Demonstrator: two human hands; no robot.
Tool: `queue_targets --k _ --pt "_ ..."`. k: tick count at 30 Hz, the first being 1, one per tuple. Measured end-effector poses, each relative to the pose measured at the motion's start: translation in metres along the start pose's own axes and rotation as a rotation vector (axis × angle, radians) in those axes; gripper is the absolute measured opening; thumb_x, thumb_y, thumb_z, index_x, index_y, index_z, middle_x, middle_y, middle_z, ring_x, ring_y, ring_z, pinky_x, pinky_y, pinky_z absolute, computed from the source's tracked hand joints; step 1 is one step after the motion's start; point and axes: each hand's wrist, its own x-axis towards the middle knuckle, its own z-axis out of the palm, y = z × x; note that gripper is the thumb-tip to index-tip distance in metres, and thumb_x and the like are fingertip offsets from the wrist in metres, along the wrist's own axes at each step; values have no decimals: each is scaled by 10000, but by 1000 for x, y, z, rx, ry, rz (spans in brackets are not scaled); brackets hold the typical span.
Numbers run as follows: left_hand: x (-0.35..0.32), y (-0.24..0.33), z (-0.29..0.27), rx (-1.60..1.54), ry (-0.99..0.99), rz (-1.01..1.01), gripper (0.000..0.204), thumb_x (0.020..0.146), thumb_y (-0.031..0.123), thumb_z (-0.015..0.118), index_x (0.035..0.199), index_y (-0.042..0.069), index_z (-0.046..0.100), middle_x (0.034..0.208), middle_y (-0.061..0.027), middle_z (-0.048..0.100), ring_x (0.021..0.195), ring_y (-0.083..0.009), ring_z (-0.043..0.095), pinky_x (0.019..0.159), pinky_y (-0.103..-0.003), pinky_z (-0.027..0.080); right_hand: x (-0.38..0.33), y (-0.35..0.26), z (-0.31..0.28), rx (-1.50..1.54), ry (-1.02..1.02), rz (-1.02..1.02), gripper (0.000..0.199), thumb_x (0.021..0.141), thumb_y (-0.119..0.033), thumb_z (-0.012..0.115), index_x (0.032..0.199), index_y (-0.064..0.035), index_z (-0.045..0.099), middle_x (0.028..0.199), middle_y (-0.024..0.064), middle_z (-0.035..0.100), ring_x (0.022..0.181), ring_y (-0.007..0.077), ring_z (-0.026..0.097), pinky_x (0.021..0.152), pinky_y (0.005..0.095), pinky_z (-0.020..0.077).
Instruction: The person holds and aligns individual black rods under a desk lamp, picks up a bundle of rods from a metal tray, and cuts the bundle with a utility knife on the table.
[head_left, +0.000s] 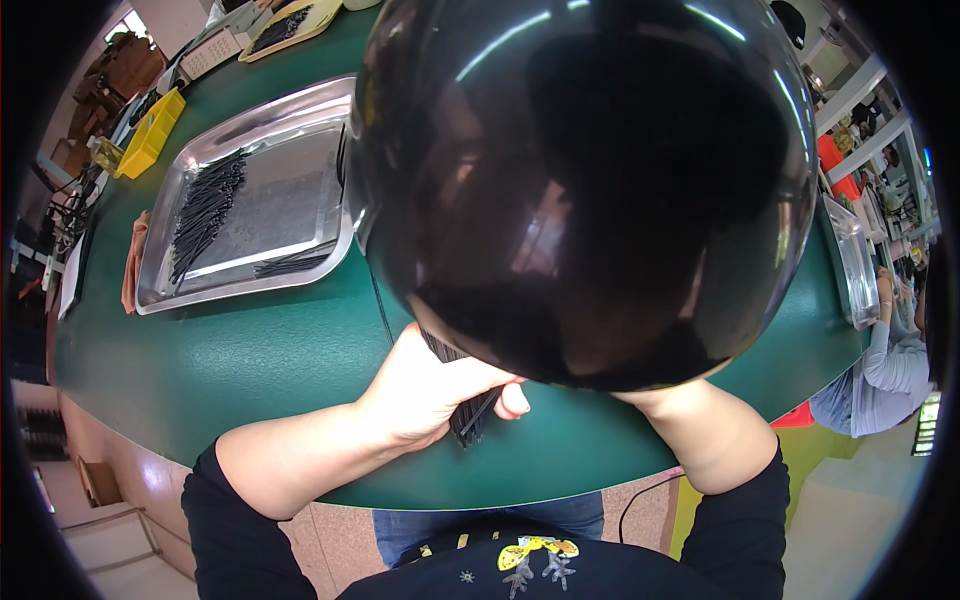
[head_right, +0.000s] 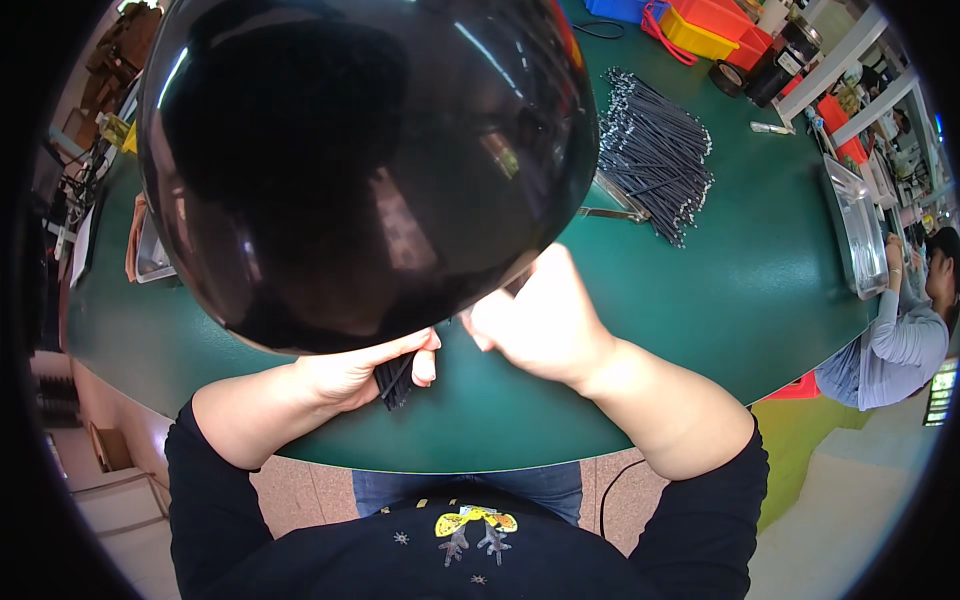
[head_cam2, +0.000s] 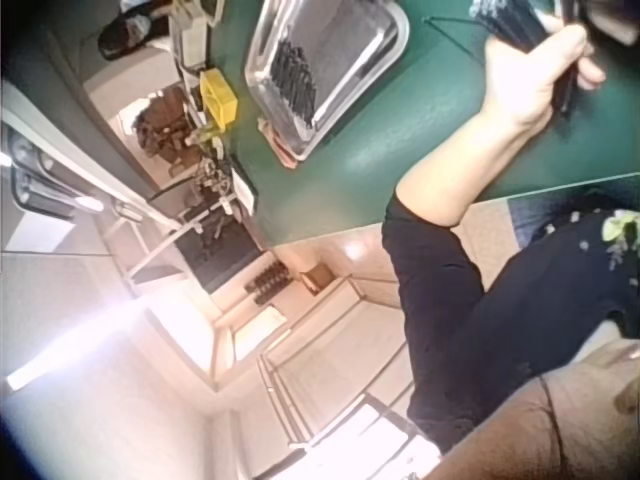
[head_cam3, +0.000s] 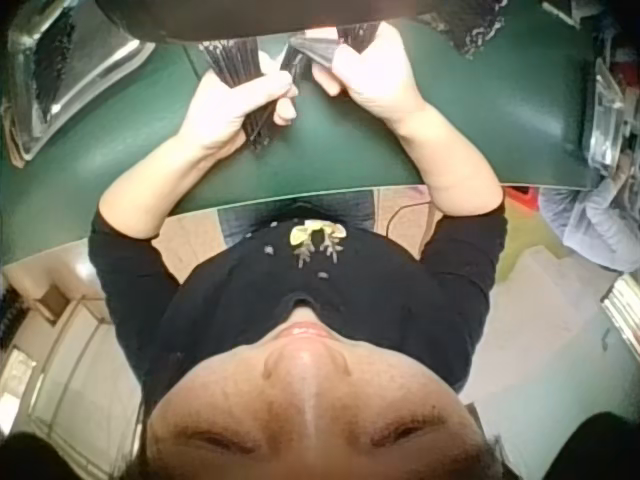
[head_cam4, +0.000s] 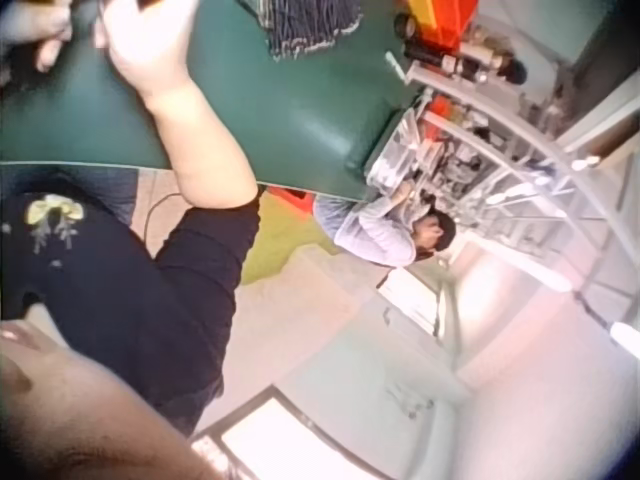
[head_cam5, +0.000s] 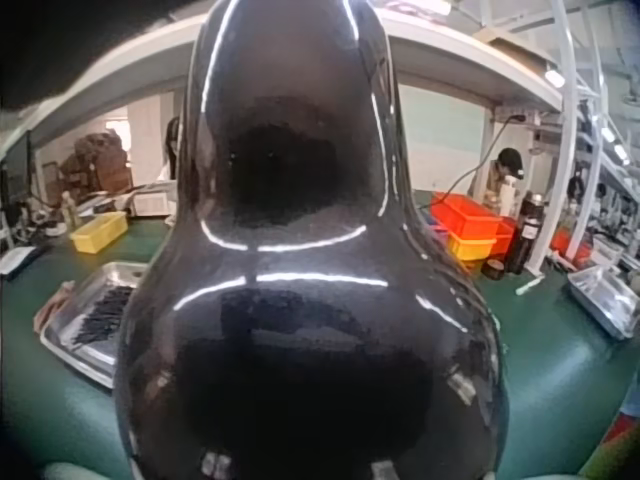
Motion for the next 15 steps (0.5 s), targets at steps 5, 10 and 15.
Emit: queue_targets --k 5,10,15 --pt "2 0 -1 -83 -65 1 89 751 -5 578 765 -89 604 673 -164 606 611 -204 609 610 -275 514 -4 7 0 399 -83 103 102 746 80 395 719 59 491 637 109 497 590 129 517 504 228 414" --pt "0 1 -7 -155 -96 -85 100 759 -5 571 794 -94 599 671 -165 604 613 -207 609 604 -275 512 7 -10 16 -223 -101 -124 267 720 -25 581 970 44 513 860 101 579 770 152 555 716 267 447" --pt "-1 3 -1 -189 -106 -189 101 760 3 579 790 -90 606 675 -161 608 608 -198 608 601 -268 510 2 4 9 327 -163 94 368 689 -63 633 1017 37 501 933 97 576 866 152 548 760 273 430"
